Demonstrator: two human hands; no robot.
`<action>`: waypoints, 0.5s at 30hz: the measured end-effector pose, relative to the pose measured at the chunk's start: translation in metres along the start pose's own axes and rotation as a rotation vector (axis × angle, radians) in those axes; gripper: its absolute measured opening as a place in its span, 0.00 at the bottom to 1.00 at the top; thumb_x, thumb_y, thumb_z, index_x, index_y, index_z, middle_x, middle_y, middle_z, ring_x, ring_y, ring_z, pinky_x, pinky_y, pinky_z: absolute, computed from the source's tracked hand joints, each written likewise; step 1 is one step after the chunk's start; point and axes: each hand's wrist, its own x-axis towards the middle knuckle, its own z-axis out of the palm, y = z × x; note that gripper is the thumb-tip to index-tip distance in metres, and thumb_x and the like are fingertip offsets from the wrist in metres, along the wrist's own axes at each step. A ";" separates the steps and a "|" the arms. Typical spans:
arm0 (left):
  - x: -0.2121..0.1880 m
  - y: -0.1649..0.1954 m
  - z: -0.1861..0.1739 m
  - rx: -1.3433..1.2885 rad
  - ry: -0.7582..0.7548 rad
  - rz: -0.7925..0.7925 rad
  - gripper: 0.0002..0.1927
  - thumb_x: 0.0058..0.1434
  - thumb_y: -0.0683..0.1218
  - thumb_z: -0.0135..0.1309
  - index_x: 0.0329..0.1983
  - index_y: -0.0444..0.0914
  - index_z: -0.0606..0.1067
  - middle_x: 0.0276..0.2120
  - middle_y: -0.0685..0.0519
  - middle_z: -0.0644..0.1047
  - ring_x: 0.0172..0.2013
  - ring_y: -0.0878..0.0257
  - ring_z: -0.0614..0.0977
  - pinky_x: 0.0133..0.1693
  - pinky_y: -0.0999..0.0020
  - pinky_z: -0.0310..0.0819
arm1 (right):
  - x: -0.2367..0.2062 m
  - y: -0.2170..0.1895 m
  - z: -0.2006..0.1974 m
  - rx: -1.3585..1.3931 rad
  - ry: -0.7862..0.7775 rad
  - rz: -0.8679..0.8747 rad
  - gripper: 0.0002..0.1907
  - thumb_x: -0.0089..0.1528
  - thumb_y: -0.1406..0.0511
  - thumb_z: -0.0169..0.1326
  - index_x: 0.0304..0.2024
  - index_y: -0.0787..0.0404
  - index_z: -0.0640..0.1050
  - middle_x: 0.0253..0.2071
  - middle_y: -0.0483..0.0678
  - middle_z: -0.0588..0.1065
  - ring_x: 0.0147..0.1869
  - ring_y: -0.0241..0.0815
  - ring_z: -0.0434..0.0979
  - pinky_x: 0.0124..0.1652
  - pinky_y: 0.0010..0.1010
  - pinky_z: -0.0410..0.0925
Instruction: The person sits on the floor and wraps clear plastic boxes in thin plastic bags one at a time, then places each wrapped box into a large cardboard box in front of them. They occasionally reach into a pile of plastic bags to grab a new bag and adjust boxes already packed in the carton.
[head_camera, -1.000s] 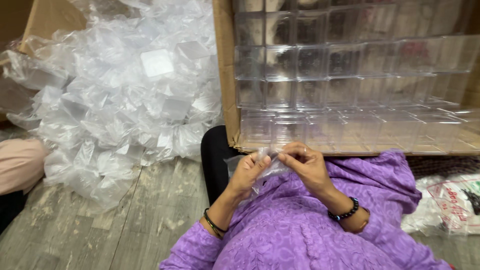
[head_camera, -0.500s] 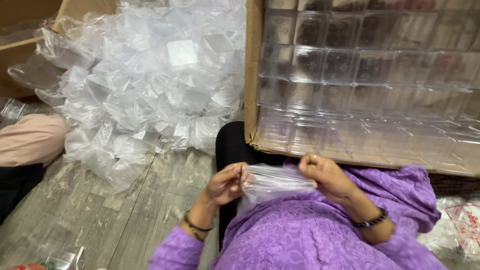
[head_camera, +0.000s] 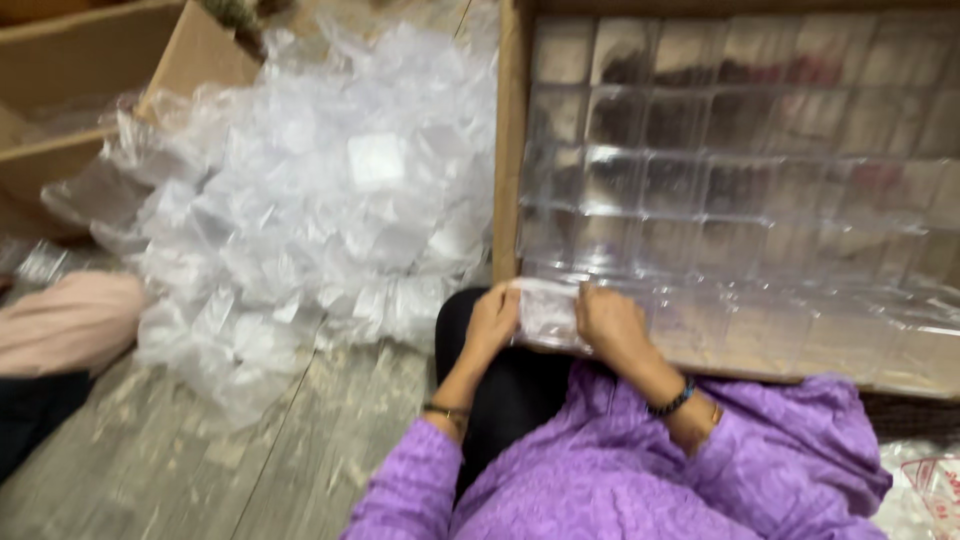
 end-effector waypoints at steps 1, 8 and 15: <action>0.000 -0.006 0.000 -0.033 -0.031 -0.017 0.18 0.73 0.51 0.47 0.54 0.35 0.79 0.27 0.49 0.82 0.26 0.63 0.81 0.33 0.64 0.77 | -0.003 0.001 -0.001 0.023 0.007 0.012 0.15 0.66 0.60 0.48 0.46 0.64 0.76 0.33 0.63 0.78 0.33 0.69 0.78 0.34 0.59 0.70; -0.045 0.073 -0.034 0.153 0.071 -0.018 0.20 0.64 0.45 0.51 0.60 0.40 0.75 0.17 0.45 0.77 0.17 0.58 0.80 0.24 0.63 0.71 | -0.025 -0.025 -0.050 0.273 0.131 -0.075 0.13 0.64 0.62 0.51 0.44 0.65 0.78 0.35 0.61 0.79 0.36 0.66 0.79 0.35 0.52 0.72; -0.081 0.206 -0.125 -0.121 -1.218 0.326 0.07 0.75 0.43 0.50 0.45 0.36 0.77 0.30 0.46 0.79 0.29 0.59 0.82 0.33 0.66 0.76 | -0.039 0.001 -0.160 0.984 -0.973 -0.761 0.13 0.68 0.62 0.60 0.38 0.67 0.79 0.32 0.55 0.78 0.33 0.49 0.79 0.32 0.37 0.68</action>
